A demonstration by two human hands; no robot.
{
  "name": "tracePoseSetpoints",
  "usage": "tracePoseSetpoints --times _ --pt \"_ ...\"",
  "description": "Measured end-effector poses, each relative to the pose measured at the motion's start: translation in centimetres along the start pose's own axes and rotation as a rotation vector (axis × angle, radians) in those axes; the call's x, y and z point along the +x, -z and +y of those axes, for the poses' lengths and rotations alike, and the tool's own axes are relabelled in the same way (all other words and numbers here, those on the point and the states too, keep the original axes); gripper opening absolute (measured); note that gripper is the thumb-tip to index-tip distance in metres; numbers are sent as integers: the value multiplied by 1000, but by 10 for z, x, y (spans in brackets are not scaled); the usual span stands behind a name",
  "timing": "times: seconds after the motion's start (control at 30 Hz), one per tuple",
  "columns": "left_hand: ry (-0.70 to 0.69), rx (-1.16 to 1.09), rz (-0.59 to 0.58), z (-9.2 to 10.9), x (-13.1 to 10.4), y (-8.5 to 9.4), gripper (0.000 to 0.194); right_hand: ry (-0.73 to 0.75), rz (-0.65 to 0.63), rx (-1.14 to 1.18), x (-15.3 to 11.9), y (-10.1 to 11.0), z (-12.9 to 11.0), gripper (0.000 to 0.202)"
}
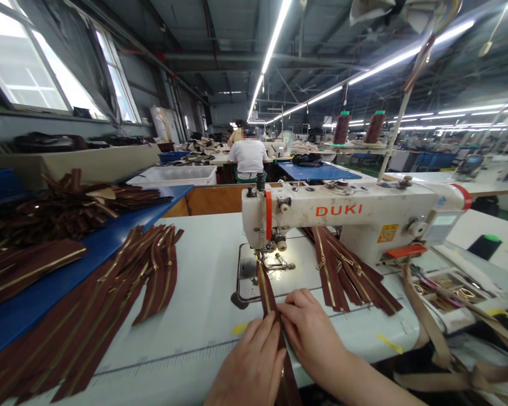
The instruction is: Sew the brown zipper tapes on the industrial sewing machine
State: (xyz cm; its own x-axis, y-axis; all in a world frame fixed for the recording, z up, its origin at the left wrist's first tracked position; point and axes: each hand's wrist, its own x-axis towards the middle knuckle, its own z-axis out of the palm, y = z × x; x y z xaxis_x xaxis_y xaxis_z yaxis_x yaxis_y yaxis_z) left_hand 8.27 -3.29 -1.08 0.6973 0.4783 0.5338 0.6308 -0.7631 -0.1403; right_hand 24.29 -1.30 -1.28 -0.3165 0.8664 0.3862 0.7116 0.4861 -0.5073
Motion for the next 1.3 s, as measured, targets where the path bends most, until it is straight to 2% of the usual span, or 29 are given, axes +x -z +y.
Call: tracePoseSetpoints --times 0.17,0.47,0.7,0.93,1.07,1.17,1.3 --pt "47 -93 -32 -1 5 -2 32 2 -10 17 -1 0 -1 19" --pt "49 -195 59 -6 7 -5 34 19 -12 58 -3 -2 2 19" --pt "42 -212 48 -7 5 -5 32 22 -53 35 -2 -1 1 20" --pt "4 -253 39 -8 5 -2 30 94 -112 -188 -1 -6 2 10" --pt "72 -381 24 -11 1 1 29 188 -131 -336 1 -7 2 9" --pt "146 -440 10 -19 0 3 27 256 -128 -401 2 -5 1 9" --pt "160 -366 -26 -36 9 0 26 328 -131 -467 3 -3 0 7"
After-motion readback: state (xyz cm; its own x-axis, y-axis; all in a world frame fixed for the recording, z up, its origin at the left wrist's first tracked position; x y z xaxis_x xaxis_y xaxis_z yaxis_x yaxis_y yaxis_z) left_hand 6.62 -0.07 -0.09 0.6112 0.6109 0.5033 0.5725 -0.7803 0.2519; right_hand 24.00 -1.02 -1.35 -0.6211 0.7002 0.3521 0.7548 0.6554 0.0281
